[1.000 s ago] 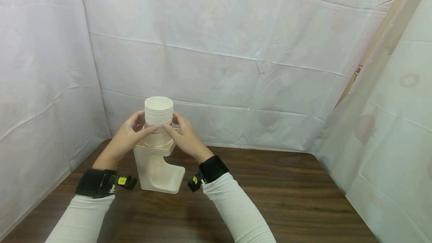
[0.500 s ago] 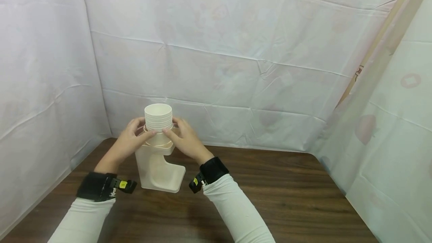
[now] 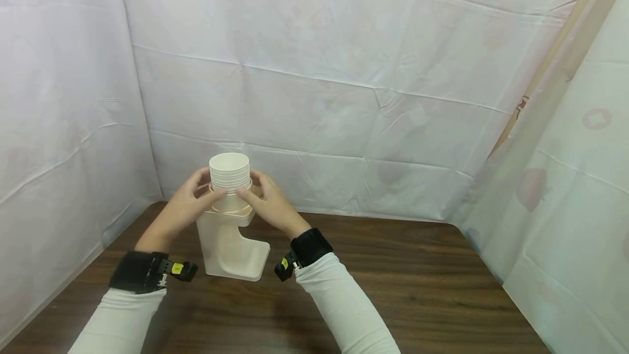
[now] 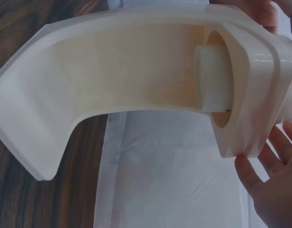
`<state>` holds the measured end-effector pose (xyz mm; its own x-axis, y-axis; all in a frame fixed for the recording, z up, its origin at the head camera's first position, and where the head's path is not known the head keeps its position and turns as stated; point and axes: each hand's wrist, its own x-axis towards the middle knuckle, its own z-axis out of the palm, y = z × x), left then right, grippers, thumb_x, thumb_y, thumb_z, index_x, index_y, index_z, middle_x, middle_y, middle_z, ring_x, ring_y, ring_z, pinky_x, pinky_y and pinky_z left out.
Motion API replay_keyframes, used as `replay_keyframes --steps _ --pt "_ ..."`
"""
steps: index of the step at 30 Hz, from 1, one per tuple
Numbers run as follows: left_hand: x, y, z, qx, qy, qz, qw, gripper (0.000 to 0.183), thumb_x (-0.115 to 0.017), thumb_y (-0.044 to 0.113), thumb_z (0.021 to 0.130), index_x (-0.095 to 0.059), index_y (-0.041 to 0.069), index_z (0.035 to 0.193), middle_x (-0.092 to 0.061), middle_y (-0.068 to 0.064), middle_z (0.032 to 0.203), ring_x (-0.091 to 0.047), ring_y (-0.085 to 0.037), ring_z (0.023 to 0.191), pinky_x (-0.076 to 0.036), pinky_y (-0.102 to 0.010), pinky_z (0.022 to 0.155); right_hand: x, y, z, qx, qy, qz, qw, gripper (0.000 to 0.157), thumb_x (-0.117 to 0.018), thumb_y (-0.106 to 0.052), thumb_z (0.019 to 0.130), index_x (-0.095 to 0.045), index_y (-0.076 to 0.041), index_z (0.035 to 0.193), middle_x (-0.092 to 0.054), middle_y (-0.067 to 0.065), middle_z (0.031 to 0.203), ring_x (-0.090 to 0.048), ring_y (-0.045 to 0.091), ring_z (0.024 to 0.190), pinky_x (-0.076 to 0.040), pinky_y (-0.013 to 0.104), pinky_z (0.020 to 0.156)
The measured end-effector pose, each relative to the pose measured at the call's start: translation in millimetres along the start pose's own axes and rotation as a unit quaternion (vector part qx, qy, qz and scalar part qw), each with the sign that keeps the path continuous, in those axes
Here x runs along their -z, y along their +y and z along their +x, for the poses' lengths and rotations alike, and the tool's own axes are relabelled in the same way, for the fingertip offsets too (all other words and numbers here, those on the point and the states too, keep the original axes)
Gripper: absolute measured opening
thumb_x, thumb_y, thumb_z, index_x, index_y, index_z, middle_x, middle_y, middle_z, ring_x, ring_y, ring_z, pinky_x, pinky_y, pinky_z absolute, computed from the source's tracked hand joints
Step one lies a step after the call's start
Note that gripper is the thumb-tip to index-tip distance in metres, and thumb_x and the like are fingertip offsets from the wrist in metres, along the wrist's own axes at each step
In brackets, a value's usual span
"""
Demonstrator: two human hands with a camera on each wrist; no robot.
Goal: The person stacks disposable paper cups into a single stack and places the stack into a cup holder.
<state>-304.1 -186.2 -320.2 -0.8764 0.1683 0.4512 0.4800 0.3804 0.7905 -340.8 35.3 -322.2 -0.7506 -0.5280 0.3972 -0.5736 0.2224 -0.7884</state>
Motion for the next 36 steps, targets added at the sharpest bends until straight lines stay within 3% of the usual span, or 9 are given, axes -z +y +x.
replay_keyframes --steps 6,9,20,28,36 --pt "2.3 5.4 3.5 -0.006 0.002 -0.011 0.9999 0.077 -0.066 0.043 0.097 -0.029 0.007 0.154 -0.045 -0.015 0.147 -0.036 -0.032 0.140 -0.023 -0.055 0.115 1.5 -7.0 3.3 0.007 0.023 0.015 1.000 0.075 -0.058 -0.053 0.098 -0.027 -0.020 0.157 -0.035 0.003 0.155 -0.031 0.020 0.143 -0.024 0.055 0.114" --pt "3.3 7.7 6.6 -0.008 0.004 -0.015 0.9999 0.077 -0.066 0.043 0.097 -0.029 0.007 0.154 -0.045 -0.015 0.146 -0.036 -0.031 0.139 -0.023 -0.055 0.115 2.5 -10.8 6.3 0.022 0.027 0.014 0.999 0.075 -0.059 -0.051 0.098 -0.027 -0.019 0.157 -0.036 0.002 0.154 -0.033 0.018 0.142 -0.023 0.054 0.115" --pt "3.6 5.7 9.6 -0.006 0.002 -0.016 0.9999 0.075 -0.065 0.044 0.097 -0.031 0.008 0.154 -0.045 -0.014 0.147 -0.036 -0.030 0.140 -0.023 -0.054 0.115 1.3 -17.2 10.5 0.017 0.025 -0.007 1.000 0.065 -0.058 -0.042 0.102 -0.030 -0.019 0.156 -0.040 0.002 0.153 -0.035 0.016 0.141 -0.029 0.048 0.114" --pt "3.4 9.4 4.3 0.002 -0.007 -0.001 1.0000 0.077 -0.064 0.046 0.097 -0.030 0.009 0.155 -0.043 -0.014 0.149 -0.034 -0.031 0.142 -0.022 -0.055 0.116 2.3 -14.9 10.9 0.021 0.018 -0.012 1.000 0.062 -0.059 -0.040 0.101 -0.035 -0.015 0.153 -0.047 0.004 0.147 -0.042 0.016 0.135 -0.040 0.044 0.105" --pt "2.3 7.6 2.1 0.009 -0.014 -0.001 0.9999 0.077 -0.065 0.046 0.097 -0.029 0.009 0.155 -0.040 -0.014 0.152 -0.029 -0.032 0.145 -0.019 -0.055 0.117 0.0 -13.7 10.9 0.045 -0.006 0.036 0.998 0.058 -0.059 -0.028 0.103 -0.035 -0.006 0.151 -0.045 0.013 0.146 -0.051 0.024 0.129 -0.050 0.034 0.095"
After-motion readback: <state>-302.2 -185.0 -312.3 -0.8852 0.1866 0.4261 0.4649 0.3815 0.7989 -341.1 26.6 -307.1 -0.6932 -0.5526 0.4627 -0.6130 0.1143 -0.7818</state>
